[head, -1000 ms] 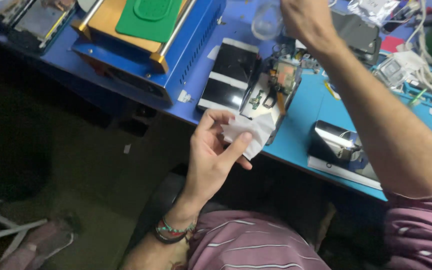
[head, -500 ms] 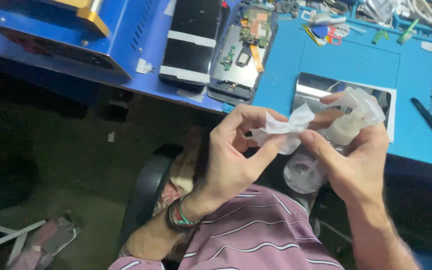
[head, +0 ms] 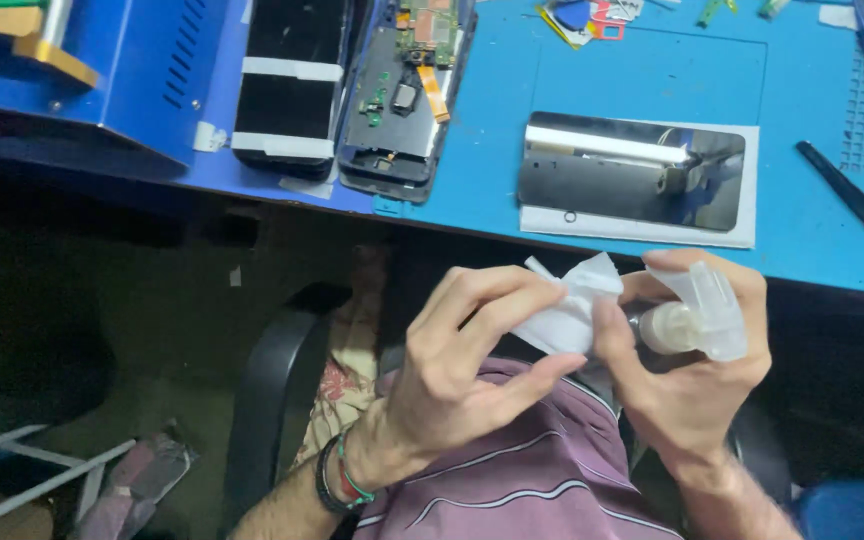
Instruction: Cleaning and preparing a new mobile phone screen for installation by peeling off protective film and wiping it down.
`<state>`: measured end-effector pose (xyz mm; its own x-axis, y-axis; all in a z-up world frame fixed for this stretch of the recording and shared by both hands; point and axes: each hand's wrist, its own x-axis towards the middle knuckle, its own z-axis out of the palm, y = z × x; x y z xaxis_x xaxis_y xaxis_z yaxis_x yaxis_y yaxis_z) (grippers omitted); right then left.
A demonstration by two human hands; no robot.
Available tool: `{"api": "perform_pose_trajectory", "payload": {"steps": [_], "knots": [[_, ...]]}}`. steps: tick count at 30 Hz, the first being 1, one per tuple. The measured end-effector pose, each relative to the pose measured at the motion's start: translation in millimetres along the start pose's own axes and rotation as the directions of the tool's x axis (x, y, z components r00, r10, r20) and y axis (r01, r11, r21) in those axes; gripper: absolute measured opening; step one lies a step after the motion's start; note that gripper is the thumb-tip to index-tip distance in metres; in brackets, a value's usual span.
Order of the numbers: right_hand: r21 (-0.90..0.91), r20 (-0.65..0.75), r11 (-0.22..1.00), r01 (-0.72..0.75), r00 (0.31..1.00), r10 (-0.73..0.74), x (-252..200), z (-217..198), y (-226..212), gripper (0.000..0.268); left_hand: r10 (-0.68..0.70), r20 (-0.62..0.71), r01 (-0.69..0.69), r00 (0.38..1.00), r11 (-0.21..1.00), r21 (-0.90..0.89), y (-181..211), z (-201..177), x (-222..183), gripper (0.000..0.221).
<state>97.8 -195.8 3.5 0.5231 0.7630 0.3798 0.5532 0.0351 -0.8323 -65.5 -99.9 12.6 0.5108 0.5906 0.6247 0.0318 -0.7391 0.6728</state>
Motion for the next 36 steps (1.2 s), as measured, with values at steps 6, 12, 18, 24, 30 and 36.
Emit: {"api": "perform_pose_trajectory", "payload": {"steps": [6, 12, 18, 24, 30, 36], "knots": [[0.003, -0.048, 1.000, 0.016, 0.999, -0.015, -16, -11, 22, 0.042, -0.427, 0.225, 0.482, 0.876, 0.762, -0.432, -3, 36, -6, 0.037], [0.276, 0.140, 0.953, -0.126, 0.986, 0.090, -5, -23, 22, 0.051, -0.546, 0.350, 0.624, 0.761, 0.467, -0.626, -14, 43, -5, 0.022], [0.284, 0.178, 0.926, -0.249, 0.963, 0.204, -2, -24, 27, 0.056, -0.582, 0.191, 0.528, 0.790, 0.487, -0.696, -18, 43, -1, 0.015], [0.102, 0.159, 0.964, -0.247, 0.960, 0.229, 15, -25, 25, 0.044, -0.557, -0.033, 0.419, 0.830, 0.661, -0.622, -17, 33, 14, 0.015], [0.020, -0.022, 0.994, -0.105, 0.994, 0.106, 29, -15, 21, 0.044, -0.237, -0.147, 0.182, 0.960, 0.931, -0.317, -20, 29, 18, 0.013], [-0.086, -0.005, 0.996, -0.012, 1.000, 0.011, 25, -2, 15, 0.038, -0.236, 0.031, 0.232, 0.971, 0.915, -0.329, -22, 35, 28, 0.020]]}}
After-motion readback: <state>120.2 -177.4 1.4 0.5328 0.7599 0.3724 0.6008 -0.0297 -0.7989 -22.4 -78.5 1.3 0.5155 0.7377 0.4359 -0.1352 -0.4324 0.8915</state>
